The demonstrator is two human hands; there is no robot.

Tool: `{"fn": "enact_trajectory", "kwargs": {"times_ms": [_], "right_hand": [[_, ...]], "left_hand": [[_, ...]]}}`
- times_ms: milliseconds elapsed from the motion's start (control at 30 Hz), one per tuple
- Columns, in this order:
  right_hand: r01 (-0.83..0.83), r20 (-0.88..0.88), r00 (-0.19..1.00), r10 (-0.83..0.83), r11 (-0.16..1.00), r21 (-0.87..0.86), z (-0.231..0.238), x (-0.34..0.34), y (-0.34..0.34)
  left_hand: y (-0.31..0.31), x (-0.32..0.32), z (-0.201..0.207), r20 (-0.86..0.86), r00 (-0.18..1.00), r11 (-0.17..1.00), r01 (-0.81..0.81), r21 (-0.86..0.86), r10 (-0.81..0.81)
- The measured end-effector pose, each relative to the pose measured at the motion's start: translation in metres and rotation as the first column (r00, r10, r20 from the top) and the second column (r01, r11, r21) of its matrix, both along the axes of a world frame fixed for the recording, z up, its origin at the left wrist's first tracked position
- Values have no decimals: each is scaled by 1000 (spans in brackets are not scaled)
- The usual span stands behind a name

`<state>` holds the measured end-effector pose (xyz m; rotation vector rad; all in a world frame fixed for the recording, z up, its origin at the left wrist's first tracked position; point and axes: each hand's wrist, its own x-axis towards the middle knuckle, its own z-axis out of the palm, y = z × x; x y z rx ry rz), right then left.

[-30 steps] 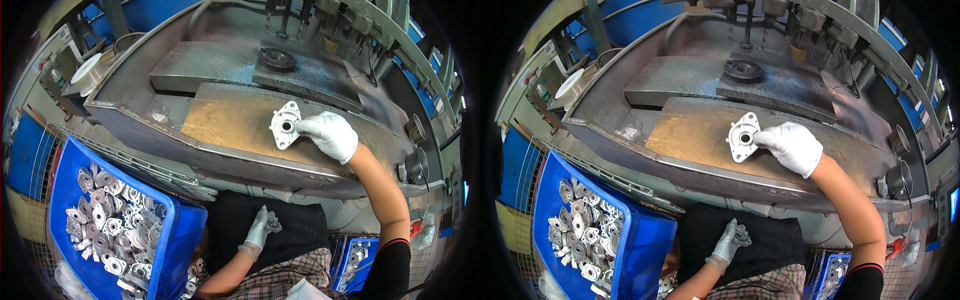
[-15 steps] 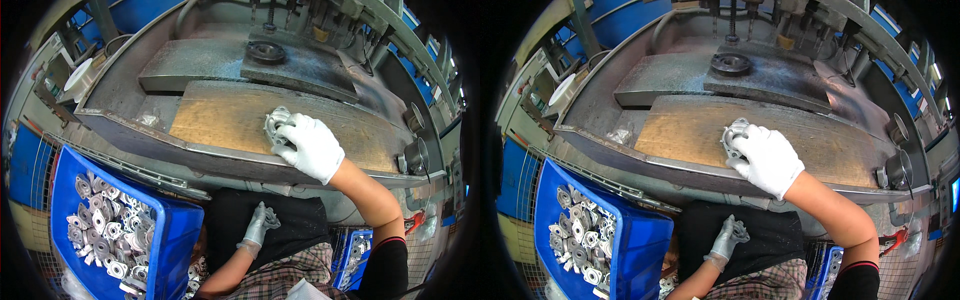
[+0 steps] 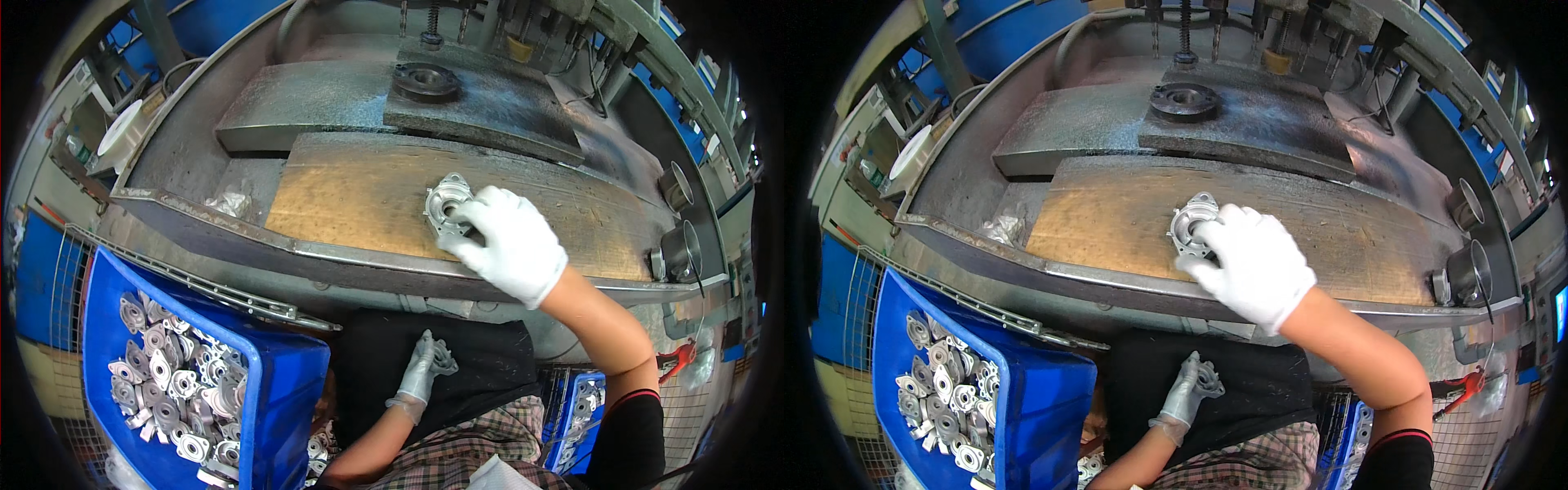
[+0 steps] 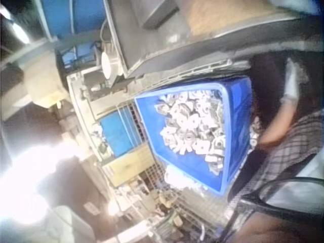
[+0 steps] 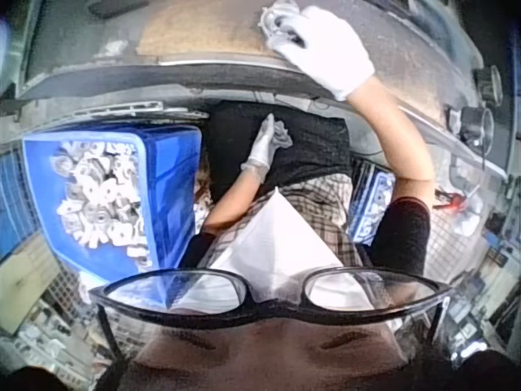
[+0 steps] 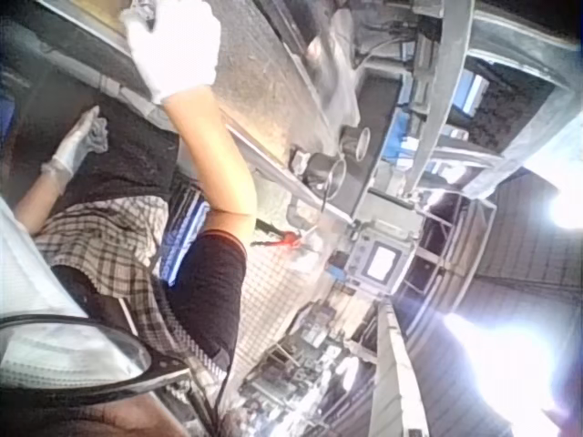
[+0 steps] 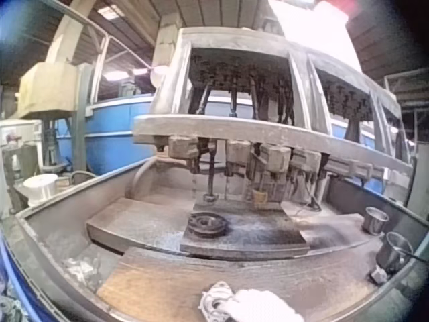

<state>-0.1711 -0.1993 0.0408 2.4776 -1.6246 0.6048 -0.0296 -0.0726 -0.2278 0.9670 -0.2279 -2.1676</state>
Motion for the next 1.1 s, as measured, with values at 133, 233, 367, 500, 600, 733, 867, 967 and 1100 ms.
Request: {"fn": "enact_trajectory", "kwargs": {"times_ms": [133, 233, 367, 500, 600, 733, 867, 967, 1100], "right_hand": [[10, -7, 1000, -11, 994, -112, -9, 15, -12], [-66, -73, 995, 65, 998, -14, -1, 5, -8], [-31, -252, 967, 23, 999, -30, 12, -19, 2], [3, -266, 964, -7, 1000, -18, 14, -16, 13], [47, -282, 958, -48, 999, -9, 1, -19, 8], [111, -238, 965, -108, 994, 0, -2, -23, 4], [75, -106, 990, -96, 980, -185, 19, -24, -23], [103, -61, 991, -117, 975, -196, 38, -24, -70], [245, -75, 963, -257, 959, -142, 32, -25, -142]], "left_hand": [[1, -3, -6, -12, 1000, 1000, -12, -17, 12], [1, -1, -11, -50, 999, 1000, 4, -30, -6], [0, 0, -3, -4, 1000, 1000, -6, 13, 6], [-1, 0, -2, 16, 1000, 1000, -8, 17, 8], [-2, -1, 1, 3, 1000, 1000, -14, 15, 14], [-3, -1, 6, -32, 999, 1000, -9, 28, 10], [-3, 1, 1, -15, 999, 999, -40, 28, 41], [3, -2, -21, -34, 997, 997, -68, 28, 69], [2, -6, -14, -3, 998, 998, -62, 17, 62]]}}
